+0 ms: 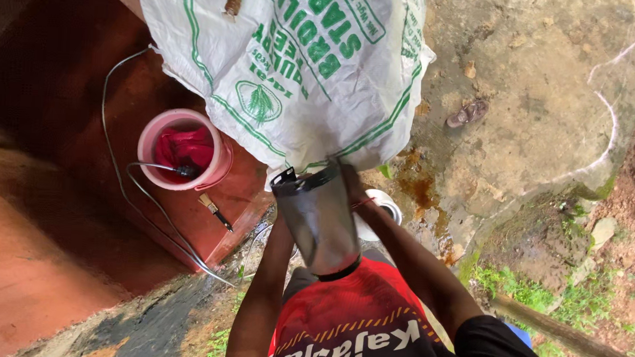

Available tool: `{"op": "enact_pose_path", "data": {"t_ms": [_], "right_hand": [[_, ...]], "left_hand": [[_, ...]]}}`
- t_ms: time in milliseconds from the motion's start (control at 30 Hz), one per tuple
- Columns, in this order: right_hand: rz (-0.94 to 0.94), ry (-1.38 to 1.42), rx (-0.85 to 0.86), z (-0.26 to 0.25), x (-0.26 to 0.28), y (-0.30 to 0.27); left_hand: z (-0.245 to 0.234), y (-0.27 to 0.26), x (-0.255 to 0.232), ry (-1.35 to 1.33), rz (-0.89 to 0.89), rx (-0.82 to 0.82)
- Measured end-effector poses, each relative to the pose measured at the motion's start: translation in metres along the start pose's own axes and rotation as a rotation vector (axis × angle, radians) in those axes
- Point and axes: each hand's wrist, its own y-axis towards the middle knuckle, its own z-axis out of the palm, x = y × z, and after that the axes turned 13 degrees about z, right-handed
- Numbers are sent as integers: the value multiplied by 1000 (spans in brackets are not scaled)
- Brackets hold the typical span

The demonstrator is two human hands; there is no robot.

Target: The person cleans a face shield and a safety helmet by wiping them with a red cloth and rinsing them in a bucket of water.

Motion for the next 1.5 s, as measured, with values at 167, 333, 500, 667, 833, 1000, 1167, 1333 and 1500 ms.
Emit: {"op": "enact_pose_path", "data": {"t_ms": [167,333,500,667,833,1000,1167,1333,1500], "right_hand": [[924,384,-89,-89,-37,-33],[1094,1023,-311,-129,-43,-88],[1065,1149,-408,-146,-45,-170],[1034,1213,-454,-176,-6,-236],[1145,943,-598,-228,-6,-299],[1035,933,-693,-280,-33,-350],[975,792,-763,-332,-49,-383],[893,688,-790,-407,-93,-415],[760,410,-696,-484,-128,-424]], "left_hand": [[-16,-14,-3,6,-20,-34],[-26,-22,25,25,18,164],[-24,-46,57,148,-170,75],[-49,-61,112,170,-263,53],[-34,-65,135,184,-384,134],[40,-82,126,436,-321,362],[118,-85,166,599,-110,474],[181,-105,239,868,-19,321],[227,-107,302,861,97,556]]}}
